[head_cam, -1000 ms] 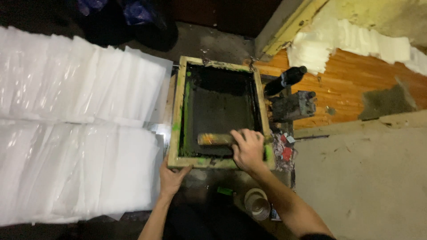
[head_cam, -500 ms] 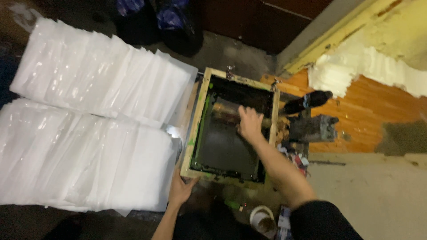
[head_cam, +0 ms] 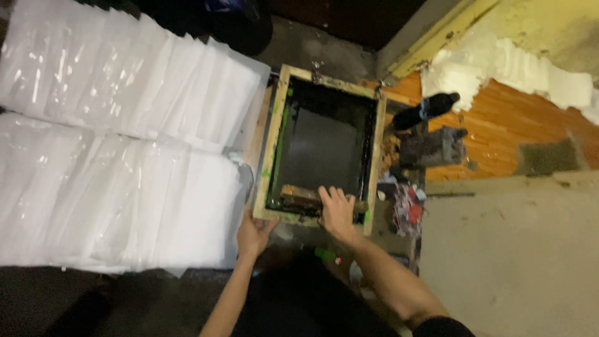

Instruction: Manually screen printing a logo onto a stack of white sheets or bags using a screen frame and squeegee.

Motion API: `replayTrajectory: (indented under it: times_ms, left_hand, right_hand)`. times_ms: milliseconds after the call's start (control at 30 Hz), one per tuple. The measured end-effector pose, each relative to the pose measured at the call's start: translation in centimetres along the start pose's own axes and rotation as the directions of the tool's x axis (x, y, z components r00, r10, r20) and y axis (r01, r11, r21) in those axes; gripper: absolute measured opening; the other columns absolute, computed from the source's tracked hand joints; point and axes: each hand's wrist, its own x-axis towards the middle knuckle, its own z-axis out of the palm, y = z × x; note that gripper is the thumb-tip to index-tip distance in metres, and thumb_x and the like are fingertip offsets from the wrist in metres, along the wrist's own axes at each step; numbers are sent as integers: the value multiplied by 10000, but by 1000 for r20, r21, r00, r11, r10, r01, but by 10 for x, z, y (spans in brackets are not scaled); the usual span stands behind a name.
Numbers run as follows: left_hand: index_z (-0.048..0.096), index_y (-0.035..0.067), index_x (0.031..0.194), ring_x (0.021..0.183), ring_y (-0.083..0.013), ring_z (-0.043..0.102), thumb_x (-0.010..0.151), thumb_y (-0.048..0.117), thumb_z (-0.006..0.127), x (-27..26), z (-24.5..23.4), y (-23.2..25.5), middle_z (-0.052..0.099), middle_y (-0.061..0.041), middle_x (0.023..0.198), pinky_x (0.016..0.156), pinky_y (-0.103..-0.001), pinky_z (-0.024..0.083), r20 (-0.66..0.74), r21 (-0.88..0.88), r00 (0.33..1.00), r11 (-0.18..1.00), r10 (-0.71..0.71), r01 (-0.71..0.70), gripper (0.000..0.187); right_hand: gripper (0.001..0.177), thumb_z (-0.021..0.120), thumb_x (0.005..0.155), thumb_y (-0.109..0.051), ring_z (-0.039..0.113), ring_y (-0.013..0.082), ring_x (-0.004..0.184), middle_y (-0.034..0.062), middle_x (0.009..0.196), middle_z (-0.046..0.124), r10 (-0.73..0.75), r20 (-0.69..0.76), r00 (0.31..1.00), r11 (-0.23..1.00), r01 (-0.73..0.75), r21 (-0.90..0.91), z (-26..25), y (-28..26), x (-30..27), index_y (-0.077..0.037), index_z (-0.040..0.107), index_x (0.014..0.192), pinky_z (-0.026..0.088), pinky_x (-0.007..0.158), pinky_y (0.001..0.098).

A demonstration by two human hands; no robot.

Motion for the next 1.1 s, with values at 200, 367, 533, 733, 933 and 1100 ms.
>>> replayTrajectory:
  times_ms: [200, 367, 533, 733, 933, 1100]
  left_hand:
    - [370, 257, 1707, 1052, -288, 768, 892, 403, 832, 11, 1, -5, 788, -103, 1128, 889, -428, 577, 2, 11, 996, 996, -85, 85, 948]
    - [307, 240, 1753, 746, -173, 541, 883, 253, 926, 23, 10, -21, 501, -20, 741, 776, -306, 490, 25, -129, 992, 984, -120, 122, 1068]
    - [562, 117, 1561, 709, -117, 507, 743, 418, 1008, 19, 7, -16, 536, 19, 741, 690, -261, 443, -18, -125, 997, 990, -73, 70, 979]
    - [692, 57, 1345, 1170, -245, 790, 820, 229, 906, -13, -7, 108, 820, -122, 1284, 1040, -367, 636, -21, -368, 990, 919, 141, -139, 592]
    - [384, -43, 1605, 1496, -412, 485, 1126, 328, 490, 103, 42, 115, 501, -255, 1614, 1251, -549, 384, -101, -51, 710, 709, 697, -703, 615]
    - [723, 57, 1197, 1174, -400, 630, 1120, 469, 559, 144, 114, -4, 636, -194, 1267, 980, -555, 513, -167, 446, 919, 859, 357, -252, 450]
  right_hand:
    - [611, 697, 904, -92, 577, 382, 1272, 140, 1366, 614, 81, -120, 989, 981, -101, -165, -16, 54, 154, -169, 522, 1485, 435, 1073, 691]
    - [801, 1039, 639, -252, 622, 342, 1061, 85, 1114, 642, 8, -197, 980, 981, -46, -187, -56, 97, 255, -159, 518, 1241, 447, 769, 552]
    - [667, 859, 886, -265, 616, 332, 1240, 106, 1325, 638, -5, 28, 1000, 983, 10, -183, -59, 39, 108, -177, 486, 1431, 497, 1039, 623]
    - [611, 745, 779, -277, 614, 331, 1144, 67, 1241, 660, -50, -364, 930, 989, -5, -147, -126, 41, -28, -261, 632, 1379, 441, 953, 587]
    - [658, 577, 666, 30, 612, 349, 1117, 183, 1167, 674, -41, -902, 431, 993, 120, 12, -269, 62, 41, -3, 641, 1319, 393, 924, 455]
    - [621, 572, 703, 13, 579, 338, 1085, 175, 1151, 637, -19, -900, 435, 995, 97, 26, -318, 65, 65, -24, 611, 1321, 434, 875, 466]
